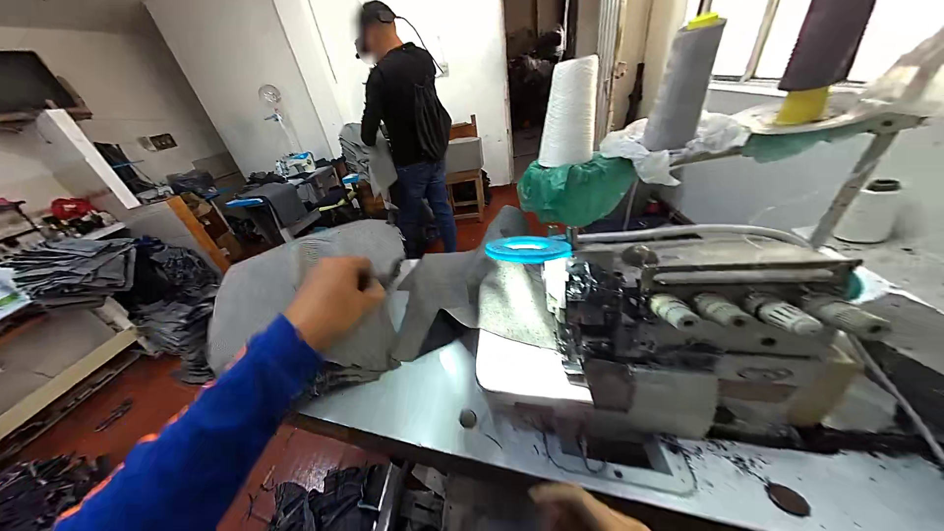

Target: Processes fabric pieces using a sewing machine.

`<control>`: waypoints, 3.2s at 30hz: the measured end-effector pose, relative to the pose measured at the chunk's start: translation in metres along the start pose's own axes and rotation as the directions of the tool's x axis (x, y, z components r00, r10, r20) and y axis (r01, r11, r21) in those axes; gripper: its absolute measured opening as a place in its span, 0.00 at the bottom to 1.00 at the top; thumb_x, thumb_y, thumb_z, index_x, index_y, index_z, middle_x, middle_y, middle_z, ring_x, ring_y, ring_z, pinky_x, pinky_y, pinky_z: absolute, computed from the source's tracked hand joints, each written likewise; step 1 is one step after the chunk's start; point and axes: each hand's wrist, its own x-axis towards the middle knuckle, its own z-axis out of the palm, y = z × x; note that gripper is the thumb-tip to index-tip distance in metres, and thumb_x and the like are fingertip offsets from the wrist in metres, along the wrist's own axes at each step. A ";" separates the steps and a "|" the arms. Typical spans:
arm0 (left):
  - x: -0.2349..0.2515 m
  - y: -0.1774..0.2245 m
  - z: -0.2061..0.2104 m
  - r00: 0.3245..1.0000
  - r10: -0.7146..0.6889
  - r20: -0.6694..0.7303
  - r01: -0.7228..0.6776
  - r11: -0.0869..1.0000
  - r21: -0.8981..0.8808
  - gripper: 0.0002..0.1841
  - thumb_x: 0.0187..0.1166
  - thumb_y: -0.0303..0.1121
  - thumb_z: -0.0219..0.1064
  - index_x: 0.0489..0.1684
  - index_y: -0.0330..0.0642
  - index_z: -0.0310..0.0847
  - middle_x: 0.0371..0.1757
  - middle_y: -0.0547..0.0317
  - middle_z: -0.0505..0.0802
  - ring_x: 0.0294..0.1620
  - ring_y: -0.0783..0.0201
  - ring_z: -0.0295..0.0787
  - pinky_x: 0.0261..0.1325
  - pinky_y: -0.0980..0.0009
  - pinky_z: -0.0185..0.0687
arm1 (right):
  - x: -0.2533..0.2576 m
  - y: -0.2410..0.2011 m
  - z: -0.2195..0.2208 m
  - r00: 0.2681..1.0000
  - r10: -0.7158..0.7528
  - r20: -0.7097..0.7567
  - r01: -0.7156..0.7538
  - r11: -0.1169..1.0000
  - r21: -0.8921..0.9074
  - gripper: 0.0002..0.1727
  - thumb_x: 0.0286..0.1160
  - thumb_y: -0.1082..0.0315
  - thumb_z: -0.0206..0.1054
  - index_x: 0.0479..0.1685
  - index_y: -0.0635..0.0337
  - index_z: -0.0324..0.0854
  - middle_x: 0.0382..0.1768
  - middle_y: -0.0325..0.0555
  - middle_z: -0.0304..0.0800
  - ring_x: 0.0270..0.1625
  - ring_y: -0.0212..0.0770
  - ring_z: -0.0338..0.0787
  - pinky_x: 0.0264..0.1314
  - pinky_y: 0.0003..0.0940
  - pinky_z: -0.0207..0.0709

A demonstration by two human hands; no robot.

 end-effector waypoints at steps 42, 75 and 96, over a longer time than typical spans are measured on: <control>-0.004 0.079 0.210 0.723 0.578 -0.378 -0.648 0.757 -0.083 0.32 0.82 0.62 0.50 0.45 0.41 0.88 0.46 0.51 0.92 0.54 0.47 0.89 0.58 0.47 0.82 | -0.109 -0.030 -0.269 0.726 0.494 -0.479 -0.608 0.135 -0.783 0.06 0.73 0.74 0.71 0.45 0.68 0.88 0.46 0.61 0.89 0.50 0.63 0.90 0.54 0.66 0.82; -0.020 0.096 0.197 0.763 0.437 -0.477 -0.584 0.782 -0.218 0.09 0.74 0.38 0.74 0.45 0.47 0.94 0.49 0.57 0.94 0.60 0.52 0.87 0.66 0.50 0.79 | 0.020 0.005 0.067 0.929 0.202 -0.311 -0.061 0.910 0.411 0.10 0.81 0.70 0.65 0.38 0.68 0.89 0.31 0.37 0.94 0.39 0.19 0.91 0.48 0.22 0.87; -0.117 0.092 0.214 0.571 0.745 -0.345 -0.785 0.619 0.038 0.37 0.81 0.59 0.63 0.86 0.47 0.65 0.86 0.47 0.75 0.91 0.59 0.63 0.93 0.62 0.52 | 0.029 0.013 0.018 0.835 -0.075 -0.545 0.139 0.987 0.077 0.18 0.86 0.66 0.56 0.29 0.66 0.84 0.25 0.39 0.90 0.35 0.20 0.89 0.41 0.19 0.84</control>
